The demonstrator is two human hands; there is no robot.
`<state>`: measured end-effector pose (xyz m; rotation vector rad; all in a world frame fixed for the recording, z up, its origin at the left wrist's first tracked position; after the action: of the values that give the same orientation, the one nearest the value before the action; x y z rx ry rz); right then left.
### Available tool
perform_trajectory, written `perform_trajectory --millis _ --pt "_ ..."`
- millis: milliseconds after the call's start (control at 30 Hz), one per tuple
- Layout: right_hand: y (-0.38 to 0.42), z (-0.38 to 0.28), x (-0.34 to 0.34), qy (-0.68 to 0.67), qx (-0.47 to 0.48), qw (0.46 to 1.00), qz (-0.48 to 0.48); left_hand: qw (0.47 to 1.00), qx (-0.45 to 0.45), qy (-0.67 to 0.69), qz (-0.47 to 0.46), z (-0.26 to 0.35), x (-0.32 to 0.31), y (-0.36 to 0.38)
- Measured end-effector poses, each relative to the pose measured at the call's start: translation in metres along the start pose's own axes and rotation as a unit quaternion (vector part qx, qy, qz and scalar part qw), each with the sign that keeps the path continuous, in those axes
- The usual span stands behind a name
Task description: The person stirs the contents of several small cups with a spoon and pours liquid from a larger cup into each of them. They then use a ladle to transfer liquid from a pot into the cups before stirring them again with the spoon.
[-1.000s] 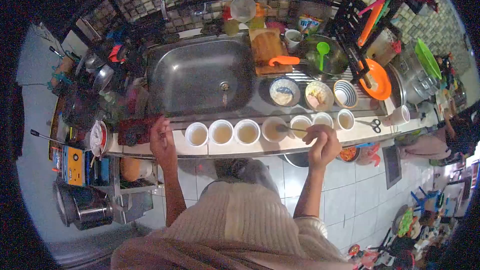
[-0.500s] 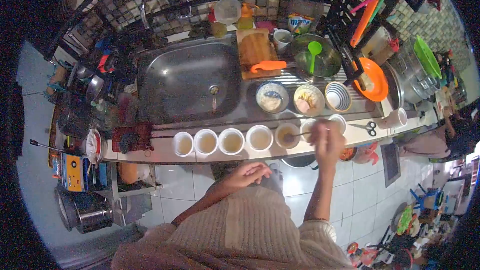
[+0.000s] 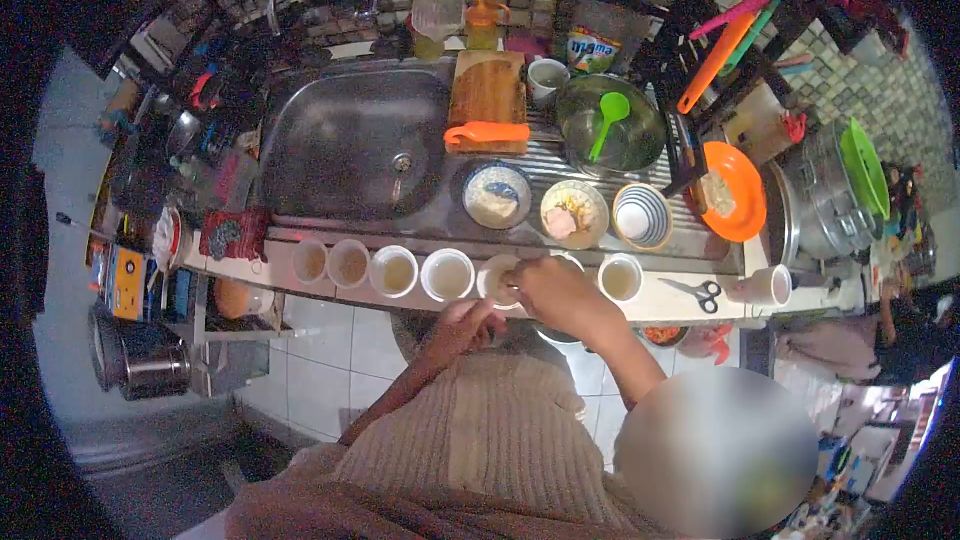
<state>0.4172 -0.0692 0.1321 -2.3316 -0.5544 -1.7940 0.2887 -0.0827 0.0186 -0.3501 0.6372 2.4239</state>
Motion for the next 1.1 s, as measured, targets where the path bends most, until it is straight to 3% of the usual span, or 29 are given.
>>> perform_trajectory --millis 167,233,333,433,500,533,667,767,833,967,1033,1100 --pt "-0.018 -0.002 0.009 0.011 0.096 0.995 0.033 0.997 0.019 -0.023 0.074 -0.002 -0.003 0.007" --pt "-0.016 -0.006 0.010 0.031 0.134 0.990 0.034 0.994 -0.013 -0.001 0.113 -0.006 -0.007 0.006" --pt "-0.015 -0.004 0.009 0.041 0.155 0.987 -0.033 0.985 0.023 0.049 0.162 -0.018 -0.002 0.003" --pt "-0.017 0.015 -0.002 0.080 0.138 0.987 -0.030 0.991 -0.012 -0.018 0.129 -0.007 -0.006 0.002" --pt "-0.019 0.020 0.007 0.022 0.139 0.989 0.050 0.989 -0.015 0.010 0.149 -0.006 -0.007 0.002" --pt "-0.018 0.015 0.006 0.034 0.134 0.990 0.001 0.986 -0.016 0.035 0.161 -0.006 -0.007 0.003" --pt "-0.006 0.019 0.006 -0.015 0.180 0.983 0.021 0.992 -0.023 0.040 0.118 -0.015 -0.003 0.001" --pt "-0.008 0.025 0.012 0.044 0.124 0.991 0.039 0.990 -0.028 0.035 0.131 -0.010 -0.006 0.002" --pt "-0.010 0.022 0.002 -0.003 0.169 0.984 0.051 0.990 -0.040 0.071 0.117 -0.014 -0.005 -0.001" --pt "-0.006 0.022 -0.001 0.036 0.228 0.972 0.039 0.985 -0.035 0.080 0.147 -0.019 -0.006 0.002" --pt "-0.012 0.037 0.004 0.040 0.149 0.984 0.084 0.986 -0.034 0.093 0.136 -0.021 -0.007 0.001" --pt "-0.009 0.034 0.004 0.037 0.147 0.983 0.102 0.986 -0.045 0.091 0.134 -0.016 -0.012 0.003"
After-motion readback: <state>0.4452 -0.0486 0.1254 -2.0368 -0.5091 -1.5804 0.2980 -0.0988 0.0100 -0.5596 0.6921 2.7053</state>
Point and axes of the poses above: each hand's wrist, its own y-axis away from the middle knuckle, its own x-axis out of the back of the hand, z = x × y, the point moved 6 cm from there along -y, towards the middle knuckle, and after that the axes turned 13 degrees about y, right-handed, at the moved point
